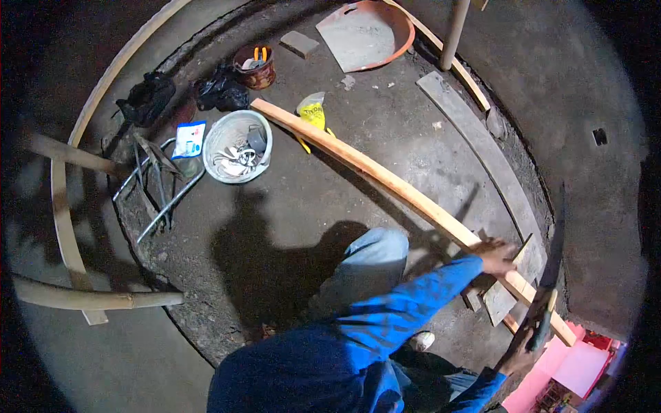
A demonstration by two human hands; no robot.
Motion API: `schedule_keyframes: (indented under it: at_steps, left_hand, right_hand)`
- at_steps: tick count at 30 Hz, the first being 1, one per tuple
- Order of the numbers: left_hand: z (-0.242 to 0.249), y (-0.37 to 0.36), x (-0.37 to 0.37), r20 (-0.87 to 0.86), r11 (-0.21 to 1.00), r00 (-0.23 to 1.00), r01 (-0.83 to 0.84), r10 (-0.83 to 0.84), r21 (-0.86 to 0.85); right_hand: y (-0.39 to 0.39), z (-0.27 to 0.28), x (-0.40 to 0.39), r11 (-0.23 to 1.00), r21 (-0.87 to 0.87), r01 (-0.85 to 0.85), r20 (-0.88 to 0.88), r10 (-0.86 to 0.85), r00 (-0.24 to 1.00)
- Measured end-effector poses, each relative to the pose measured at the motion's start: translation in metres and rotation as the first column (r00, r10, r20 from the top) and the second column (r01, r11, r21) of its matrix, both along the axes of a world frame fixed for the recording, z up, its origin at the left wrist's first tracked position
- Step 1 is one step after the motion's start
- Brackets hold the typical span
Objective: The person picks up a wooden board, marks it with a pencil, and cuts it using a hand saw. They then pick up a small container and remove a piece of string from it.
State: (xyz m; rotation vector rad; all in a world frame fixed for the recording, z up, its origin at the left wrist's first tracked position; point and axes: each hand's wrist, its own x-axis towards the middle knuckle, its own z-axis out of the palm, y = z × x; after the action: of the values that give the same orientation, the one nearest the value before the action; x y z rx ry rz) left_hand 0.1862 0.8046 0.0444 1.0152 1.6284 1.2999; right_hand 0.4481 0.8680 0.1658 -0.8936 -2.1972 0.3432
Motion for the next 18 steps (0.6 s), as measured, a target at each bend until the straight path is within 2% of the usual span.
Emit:
schedule_keyframes:
  at_steps: [1, 2, 3, 4, 5, 6, 7, 8, 9, 10, 11, 12, 13, 14, 16, 17, 18]
  left_hand:
    - [0.000, -0.014, -0.012, -0.002, 1.000, 1.000, -0.007, 0.007, 0.002]
    - [0.000, -0.042, -0.028, 0.101, 0.981, 0.992, -0.097, 0.081, 0.170]
    - [-0.002, -0.075, -0.042, 0.217, 0.925, 0.966, -0.205, 0.138, 0.321]
    - [-0.003, -0.123, -0.058, 0.393, 0.870, 0.897, -0.348, 0.201, 0.348]
    - [-0.025, -0.161, -0.078, 0.171, 0.730, 0.874, -0.476, 0.456, 0.491]
    - [-0.049, -0.212, -0.096, 0.190, 0.611, 0.784, -0.588, 0.591, 0.530]
    - [-0.062, -0.278, -0.104, 0.326, 0.520, 0.590, -0.806, 0.738, 0.282]
    - [-0.052, -0.345, -0.114, 0.013, 0.424, 0.435, -0.883, 0.900, 0.200]
    - [-0.082, -0.400, -0.117, -0.036, 0.284, 0.283, -0.959, 0.959, 0.027]
    - [-0.112, -0.449, -0.111, -0.214, 0.098, 0.098, -0.995, 0.972, -0.012]
    - [-0.182, -0.499, -0.106, -0.344, -0.047, -0.067, -0.997, 0.937, 0.065]
    - [-0.231, -0.543, -0.097, -0.451, -0.108, -0.093, -0.994, 0.888, -0.007]
    - [-0.260, -0.573, -0.086, -0.552, -0.172, -0.102, -0.982, 0.828, -0.075]
    - [-0.266, -0.585, -0.081, -0.556, -0.186, -0.111, -0.979, 0.824, -0.079]
    - [-0.280, -0.606, -0.078, -0.735, -0.360, -0.235, -0.933, 0.637, -0.014]
    - [-0.279, -0.608, -0.084, -0.734, -0.387, -0.257, -0.922, 0.628, -0.008]
    - [-0.271, -0.608, -0.093, -0.815, -0.392, -0.196, -0.919, 0.545, -0.041]
  right_hand:
    - [-0.013, 0.004, -0.025, 0.999, 0.038, -0.005, -0.007, 0.006, 1.000]
    - [-0.009, 0.008, -0.038, 0.993, 0.106, -0.043, 0.176, 0.024, 0.984]
    - [-0.013, 0.007, -0.051, 0.999, 0.013, 0.041, 0.244, -0.043, 0.969]
    - [-0.024, 0.006, -0.080, 0.995, 0.048, -0.092, 0.210, 0.080, 0.974]
    - [-0.033, 0.003, -0.111, 0.971, 0.088, -0.220, 0.175, 0.202, 0.964]
    - [-0.027, -0.007, -0.130, 0.963, 0.112, -0.246, 0.250, 0.212, 0.945]
    - [-0.018, -0.019, -0.149, 0.953, 0.134, -0.271, 0.328, 0.216, 0.920]
    - [-0.022, -0.028, -0.178, 0.927, 0.166, -0.335, 0.365, 0.258, 0.895]
    - [-0.027, -0.034, -0.208, 0.896, 0.192, -0.402, 0.407, 0.300, 0.863]
    - [-0.040, -0.036, -0.238, 0.917, 0.041, -0.398, 0.453, 0.338, 0.825]
    - [-0.054, -0.039, -0.269, 0.918, -0.108, -0.383, 0.488, 0.384, 0.783]
    - [-0.056, -0.055, -0.296, 0.907, -0.117, -0.404, 0.491, 0.406, 0.771]
    - [-0.053, -0.078, -0.319, 0.878, -0.100, -0.468, 0.523, 0.447, 0.726]
    - [-0.055, -0.095, -0.340, 0.846, -0.082, -0.527, 0.553, 0.478, 0.682]
    - [-0.066, -0.120, -0.378, 0.811, -0.035, -0.584, 0.673, 0.451, 0.587]
    - [-0.072, -0.131, -0.396, 0.767, -0.004, -0.641, 0.709, 0.455, 0.540]
    - [-0.067, -0.149, -0.414, 0.763, 0.007, -0.647, 0.818, 0.368, 0.443]
